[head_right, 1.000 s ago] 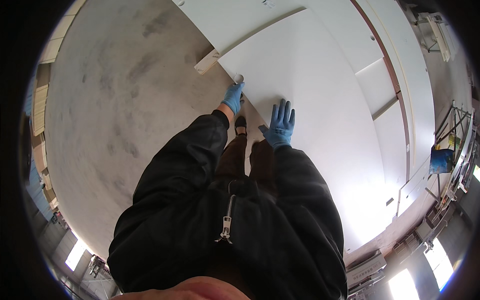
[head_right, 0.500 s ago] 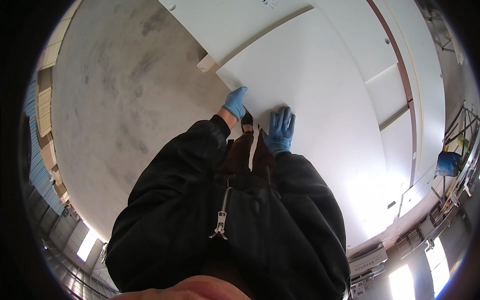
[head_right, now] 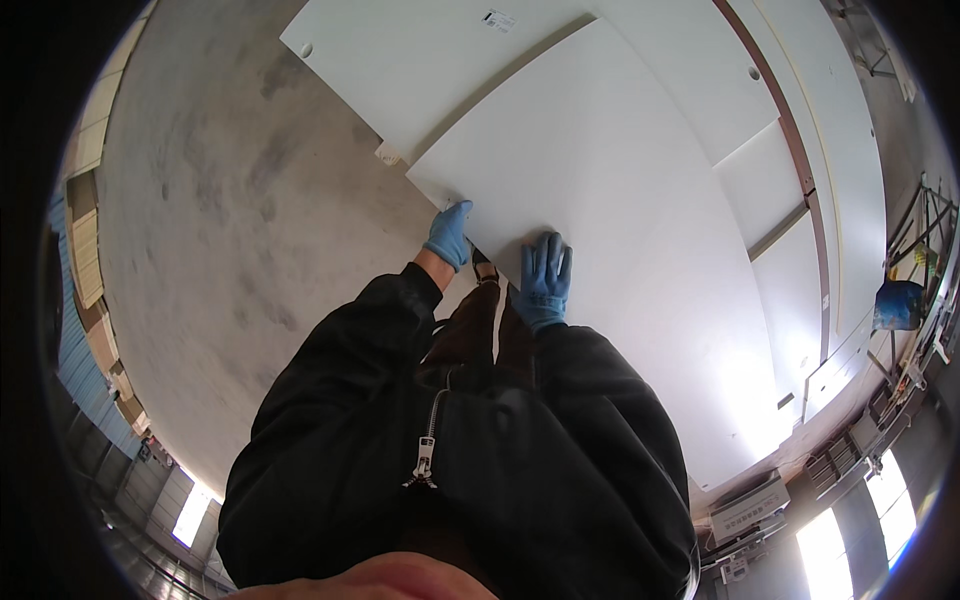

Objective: The person repeatedly picks up large white panels from the floor, flips them, and places them onto a growing stack. They handle each panel one at a time, adjusting orientation and alignment before stacking. The process continues throughout the clip with multiple panels being moved and stacked.

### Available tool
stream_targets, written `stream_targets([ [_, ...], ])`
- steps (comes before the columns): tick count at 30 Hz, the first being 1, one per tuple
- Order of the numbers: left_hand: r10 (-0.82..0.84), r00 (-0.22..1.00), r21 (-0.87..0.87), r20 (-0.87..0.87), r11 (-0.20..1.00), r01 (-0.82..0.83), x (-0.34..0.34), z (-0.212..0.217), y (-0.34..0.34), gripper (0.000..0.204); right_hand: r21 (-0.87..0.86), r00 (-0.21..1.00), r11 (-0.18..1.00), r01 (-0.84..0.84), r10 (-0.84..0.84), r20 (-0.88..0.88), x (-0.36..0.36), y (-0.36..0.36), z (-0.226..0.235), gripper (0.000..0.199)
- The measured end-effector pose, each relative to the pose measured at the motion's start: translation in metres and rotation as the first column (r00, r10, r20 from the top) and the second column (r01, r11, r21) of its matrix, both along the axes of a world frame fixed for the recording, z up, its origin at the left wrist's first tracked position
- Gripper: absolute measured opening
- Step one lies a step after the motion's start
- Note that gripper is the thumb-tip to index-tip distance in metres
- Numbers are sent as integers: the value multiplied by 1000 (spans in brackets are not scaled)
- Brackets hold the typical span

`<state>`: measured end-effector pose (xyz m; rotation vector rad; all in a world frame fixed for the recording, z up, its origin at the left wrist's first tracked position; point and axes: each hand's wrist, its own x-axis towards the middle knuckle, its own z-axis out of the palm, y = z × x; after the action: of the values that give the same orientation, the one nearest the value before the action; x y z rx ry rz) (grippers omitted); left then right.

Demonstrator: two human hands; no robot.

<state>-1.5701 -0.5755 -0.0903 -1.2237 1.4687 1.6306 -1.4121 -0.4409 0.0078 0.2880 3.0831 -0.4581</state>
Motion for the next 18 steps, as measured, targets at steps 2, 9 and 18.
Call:
stream_targets([
  [2, 39, 999, 48, -37, 998, -37, 3, 0, 0, 26, 15, 1000, 1000, 7, -7, 5, -1, 0, 0, 73],
  [9, 97, 995, 140, -10, 986, -95, 2, 9, -1, 39, 17, 1000, 1000, 10, -9, -30, 1, 0, -2, 72],
  [18, -64, 990, -99, -130, 994, 51, 9, -15, 3, 21, -46, 999, 998, 45, -47, -28, -1, -1, 4, 69],
])
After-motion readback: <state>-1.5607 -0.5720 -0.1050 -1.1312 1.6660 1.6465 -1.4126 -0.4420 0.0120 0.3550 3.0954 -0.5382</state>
